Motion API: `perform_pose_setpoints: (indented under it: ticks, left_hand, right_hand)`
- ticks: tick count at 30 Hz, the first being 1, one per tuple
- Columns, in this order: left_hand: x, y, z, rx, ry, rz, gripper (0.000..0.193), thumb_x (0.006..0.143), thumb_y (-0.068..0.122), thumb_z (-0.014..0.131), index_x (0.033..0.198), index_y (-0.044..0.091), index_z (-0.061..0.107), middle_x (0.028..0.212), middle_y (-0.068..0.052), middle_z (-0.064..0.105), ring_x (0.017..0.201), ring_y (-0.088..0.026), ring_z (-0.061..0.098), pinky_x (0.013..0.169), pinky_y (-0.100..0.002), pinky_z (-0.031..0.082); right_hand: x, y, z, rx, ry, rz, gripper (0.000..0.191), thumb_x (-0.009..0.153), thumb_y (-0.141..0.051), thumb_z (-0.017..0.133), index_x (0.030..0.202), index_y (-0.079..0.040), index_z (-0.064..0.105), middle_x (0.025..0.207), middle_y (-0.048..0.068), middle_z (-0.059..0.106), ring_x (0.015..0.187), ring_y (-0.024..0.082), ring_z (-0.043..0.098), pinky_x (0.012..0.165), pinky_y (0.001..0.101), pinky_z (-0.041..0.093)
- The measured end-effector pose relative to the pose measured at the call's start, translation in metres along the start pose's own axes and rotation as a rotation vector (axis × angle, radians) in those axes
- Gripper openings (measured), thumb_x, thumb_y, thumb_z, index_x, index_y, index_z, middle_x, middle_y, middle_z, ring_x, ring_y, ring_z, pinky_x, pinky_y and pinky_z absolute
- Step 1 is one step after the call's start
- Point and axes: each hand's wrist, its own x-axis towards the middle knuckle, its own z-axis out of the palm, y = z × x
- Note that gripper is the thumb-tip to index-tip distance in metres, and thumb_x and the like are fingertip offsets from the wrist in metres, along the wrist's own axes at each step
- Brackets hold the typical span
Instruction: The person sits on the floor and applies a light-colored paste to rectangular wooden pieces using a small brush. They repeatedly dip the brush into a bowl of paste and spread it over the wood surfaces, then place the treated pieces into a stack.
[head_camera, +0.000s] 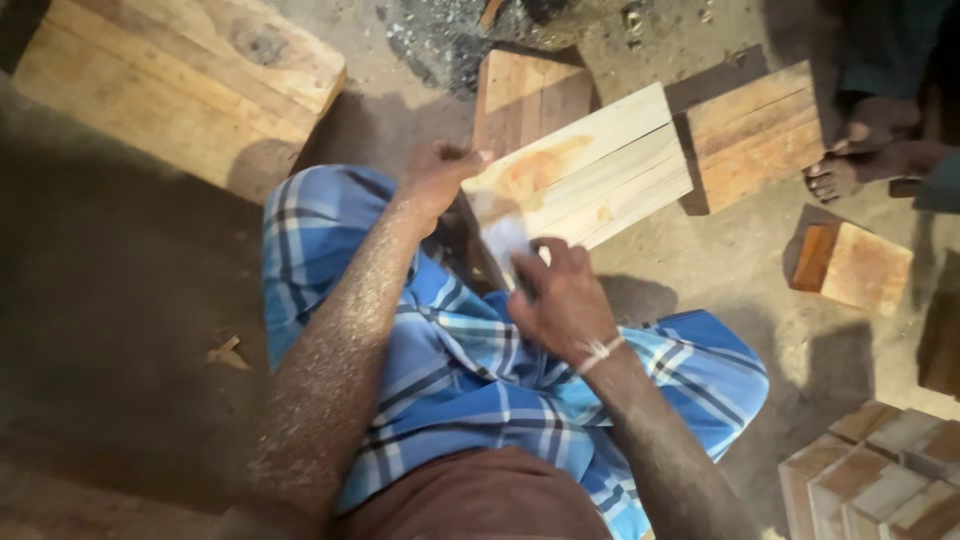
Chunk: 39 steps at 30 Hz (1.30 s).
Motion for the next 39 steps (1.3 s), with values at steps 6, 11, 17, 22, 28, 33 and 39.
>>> perform_pose_setpoints:
  ticks: [6, 11, 17, 22, 28, 33, 39]
  left_hand:
    - [-0.001, -0.001, 0.003, 0.078, 0.008, 0.013, 0.035, 0.079, 0.032, 0.086, 0.088, 0.001, 0.075, 0.078, -0.004, 0.071, 0.068, -0.013, 0.062, 0.062, -0.03, 0.05]
    - [-0.001, 0.001, 0.001, 0.098, 0.019, 0.047, 0.036, 0.077, 0.03, 0.088, 0.091, -0.001, 0.074, 0.082, -0.005, 0.074, 0.073, -0.013, 0.065, 0.065, -0.03, 0.052]
    - [0.003, -0.001, 0.001, 0.058, 0.011, -0.004, 0.036, 0.076, 0.028, 0.088, 0.094, -0.001, 0.074, 0.087, -0.007, 0.076, 0.076, -0.014, 0.069, 0.067, -0.029, 0.054]
    - [0.0, -0.001, 0.001, -0.022, -0.03, 0.05, 0.037, 0.076, 0.027, 0.088, 0.095, -0.002, 0.074, 0.089, -0.007, 0.076, 0.077, -0.013, 0.069, 0.069, -0.029, 0.055]
    - [-0.005, 0.007, 0.002, 0.037, -0.022, 0.031, 0.036, 0.076, 0.027, 0.089, 0.093, 0.0, 0.073, 0.086, -0.006, 0.075, 0.075, -0.013, 0.067, 0.067, -0.03, 0.054]
    - [-0.007, 0.008, 0.004, 0.102, 0.016, 0.073, 0.033, 0.077, 0.027, 0.089, 0.09, 0.002, 0.072, 0.082, -0.002, 0.072, 0.073, -0.009, 0.063, 0.064, -0.029, 0.051]
    - [-0.008, 0.004, 0.008, 0.085, 0.016, 0.103, 0.027, 0.079, 0.026, 0.086, 0.078, 0.005, 0.07, 0.075, 0.003, 0.067, 0.068, -0.005, 0.056, 0.06, -0.024, 0.046]
  right_hand:
    - [0.004, 0.049, -0.006, 0.038, 0.1, 0.073, 0.044, 0.079, -0.016, 0.076, 0.122, -0.01, 0.072, 0.131, 0.018, 0.063, 0.106, 0.039, 0.06, 0.093, 0.0472, 0.053]
    - [0.007, 0.092, -0.004, -0.036, -0.027, 0.015, 0.042, 0.076, -0.012, 0.077, 0.117, -0.015, 0.078, 0.124, 0.012, 0.067, 0.109, 0.036, 0.062, 0.097, 0.0474, 0.052]
    - [0.015, 0.116, -0.011, 0.008, 0.008, 0.101, 0.038, 0.069, -0.015, 0.079, 0.106, -0.01, 0.078, 0.12, 0.015, 0.066, 0.111, 0.039, 0.06, 0.096, 0.0468, 0.052]
    - [0.022, 0.133, -0.026, -0.038, 0.077, 0.139, 0.037, 0.075, -0.014, 0.077, 0.111, -0.008, 0.078, 0.124, 0.017, 0.066, 0.113, 0.039, 0.059, 0.099, 0.047, 0.049]
    - [0.031, 0.163, -0.041, -0.059, 0.135, 0.111, 0.035, 0.075, -0.016, 0.079, 0.109, -0.007, 0.079, 0.118, 0.018, 0.068, 0.112, 0.038, 0.063, 0.097, 0.046, 0.051]
    - [0.034, 0.197, -0.049, 0.012, 0.04, 0.171, 0.03, 0.076, -0.015, 0.076, 0.106, -0.007, 0.079, 0.117, 0.018, 0.071, 0.105, 0.035, 0.069, 0.095, 0.0421, 0.057]
    - [0.024, 0.223, -0.044, 0.01, 0.147, 0.148, 0.036, 0.07, -0.016, 0.077, 0.105, -0.007, 0.08, 0.116, 0.02, 0.071, 0.108, 0.036, 0.068, 0.095, 0.0439, 0.055]
